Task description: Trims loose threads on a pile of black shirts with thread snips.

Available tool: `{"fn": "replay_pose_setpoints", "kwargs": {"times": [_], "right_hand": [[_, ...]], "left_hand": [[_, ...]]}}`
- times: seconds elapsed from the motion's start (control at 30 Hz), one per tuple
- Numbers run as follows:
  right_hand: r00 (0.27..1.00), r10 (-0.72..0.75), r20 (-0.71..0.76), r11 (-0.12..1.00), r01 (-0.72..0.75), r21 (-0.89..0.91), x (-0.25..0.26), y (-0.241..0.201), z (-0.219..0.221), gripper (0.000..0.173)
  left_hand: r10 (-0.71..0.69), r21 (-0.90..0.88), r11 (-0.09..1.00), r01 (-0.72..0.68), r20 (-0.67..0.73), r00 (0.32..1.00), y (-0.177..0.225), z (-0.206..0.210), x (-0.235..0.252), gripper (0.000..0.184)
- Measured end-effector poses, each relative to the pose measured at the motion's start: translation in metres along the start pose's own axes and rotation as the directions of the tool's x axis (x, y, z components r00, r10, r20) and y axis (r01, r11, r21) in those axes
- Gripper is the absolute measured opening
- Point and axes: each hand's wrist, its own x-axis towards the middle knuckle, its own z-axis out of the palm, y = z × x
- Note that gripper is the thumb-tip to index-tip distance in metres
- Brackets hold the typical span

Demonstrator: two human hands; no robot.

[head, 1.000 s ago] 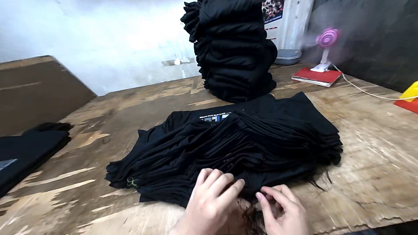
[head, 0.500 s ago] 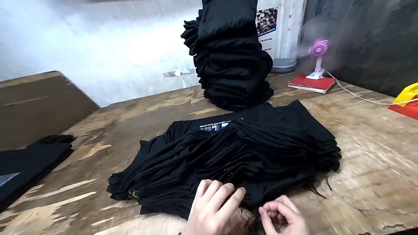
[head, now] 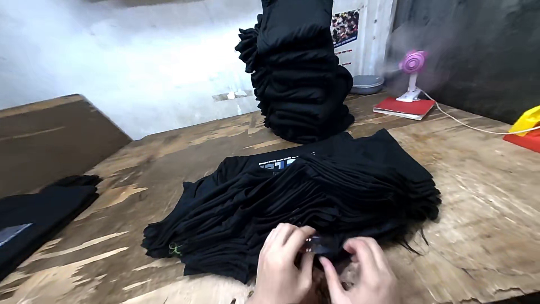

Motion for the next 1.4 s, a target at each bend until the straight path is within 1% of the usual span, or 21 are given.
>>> {"fn": "replay_pose_setpoints", "kwargs": {"times": [0.07,0.1,0.13,0.17,0.2,0.23,0.27,0.3,0.37,0.4,0.43,0.5,0.57,0.67,0.73,0.8,0.87,0.93,1.0,1.2,1.4], "right_hand": [[1.000,0.008,0.015,0.992,-0.006,-0.128,0.007,-0.003,0.021,0.029],[1.000,0.012,-0.017,0.994,-0.014,-0.112,0.008,-0.002,0.029,0.020],[0.997,0.048,-0.057,0.999,-0.048,0.005,0.010,-0.001,0.033,0.013],[0.989,0.137,-0.050,0.965,-0.122,0.231,0.012,-0.001,0.030,0.011],[0.965,0.262,0.013,0.845,-0.235,0.481,0.015,-0.002,0.026,0.011],[0.917,0.384,0.107,0.654,-0.352,0.670,0.019,-0.001,0.021,0.010],[0.857,0.470,0.211,0.461,-0.442,0.769,0.020,0.001,0.018,0.011],[0.813,0.508,0.285,0.337,-0.492,0.803,0.020,0.004,0.016,0.012],[0.797,0.501,0.337,0.270,-0.514,0.815,0.019,0.005,0.014,0.012],[0.806,0.482,0.343,0.274,-0.510,0.815,0.018,0.004,0.013,0.012],[0.813,0.465,0.350,0.297,-0.516,0.803,0.017,0.003,0.010,0.011],[0.842,0.397,0.365,0.361,-0.509,0.782,0.014,0.007,0.003,0.012],[0.891,0.250,0.380,0.418,-0.453,0.787,0.009,0.017,-0.005,0.020],[0.957,-0.044,0.287,0.645,-0.192,0.740,0.003,0.033,-0.005,0.037],[0.963,-0.168,0.209,0.790,0.004,0.613,0.006,0.033,0.003,0.035],[0.982,-0.164,0.097,0.879,0.100,0.465,0.004,0.025,0.012,0.017],[0.986,-0.164,-0.028,0.915,0.162,0.370,0.000,0.022,0.014,0.009],[0.984,-0.155,-0.093,0.906,0.179,0.383,-0.004,0.023,0.007,0.007],[0.985,-0.130,-0.116,0.900,0.166,0.404,-0.010,0.028,0.000,0.005],[0.986,-0.101,-0.131,0.895,0.148,0.421,-0.015,0.024,-0.002,0.004],[0.998,-0.052,0.039,0.912,0.031,0.408,-0.029,0.032,-0.014,0.005]], "left_hand": [[-0.097,-0.048,0.994,0.097,-0.005,0.995,0.004,0.005,0.003,0.015],[-0.103,-0.054,0.993,0.104,0.013,0.995,0.006,0.007,0.003,0.017],[-0.089,-0.040,0.995,0.091,0.039,0.995,0.008,0.007,0.002,0.020],[-0.070,-0.009,0.997,0.071,0.072,0.995,0.010,0.007,0.001,0.023],[-0.054,0.028,0.998,0.051,0.109,0.993,0.012,0.007,-0.002,0.024],[-0.051,0.055,0.998,0.044,0.150,0.987,0.015,0.008,-0.007,0.022],[-0.072,0.069,0.996,0.060,0.194,0.978,0.018,0.011,-0.012,0.018],[-0.102,0.065,0.994,0.090,0.222,0.970,0.020,0.013,-0.016,0.019],[-0.163,0.010,0.986,0.165,0.232,0.959,0.021,0.018,-0.013,0.028],[-0.170,-0.035,0.983,0.182,0.217,0.961,0.022,0.021,-0.009,0.037],[-0.141,-0.058,0.986,0.154,0.176,0.974,0.022,0.026,-0.009,0.035],[-0.009,-0.020,1.000,0.009,0.024,1.000,0.018,0.035,-0.013,0.019],[0.117,0.070,0.991,-0.112,-0.075,0.990,0.020,0.030,-0.020,0.014],[0.173,0.031,0.985,-0.171,-0.054,0.984,0.030,0.012,-0.029,0.013],[0.170,-0.064,0.983,-0.170,-0.004,0.985,0.032,0.006,-0.027,0.013],[0.098,-0.151,0.985,-0.087,0.067,0.993,0.030,0.004,-0.023,0.011],[0.003,-0.188,0.982,0.014,0.094,0.996,0.022,-0.001,-0.017,0.008],[-0.062,-0.161,0.984,0.079,0.111,0.992,0.009,-0.013,-0.012,0.031],[-0.038,-0.087,0.995,0.045,0.080,0.996,-0.005,-0.018,-0.010,0.030],[0.154,-0.017,0.988,-0.153,0.116,0.981,-0.007,0.006,-0.005,0.017],[-0.014,-0.077,0.996,0.039,0.304,0.953,-0.001,-0.001,0.009,0.016]]}}
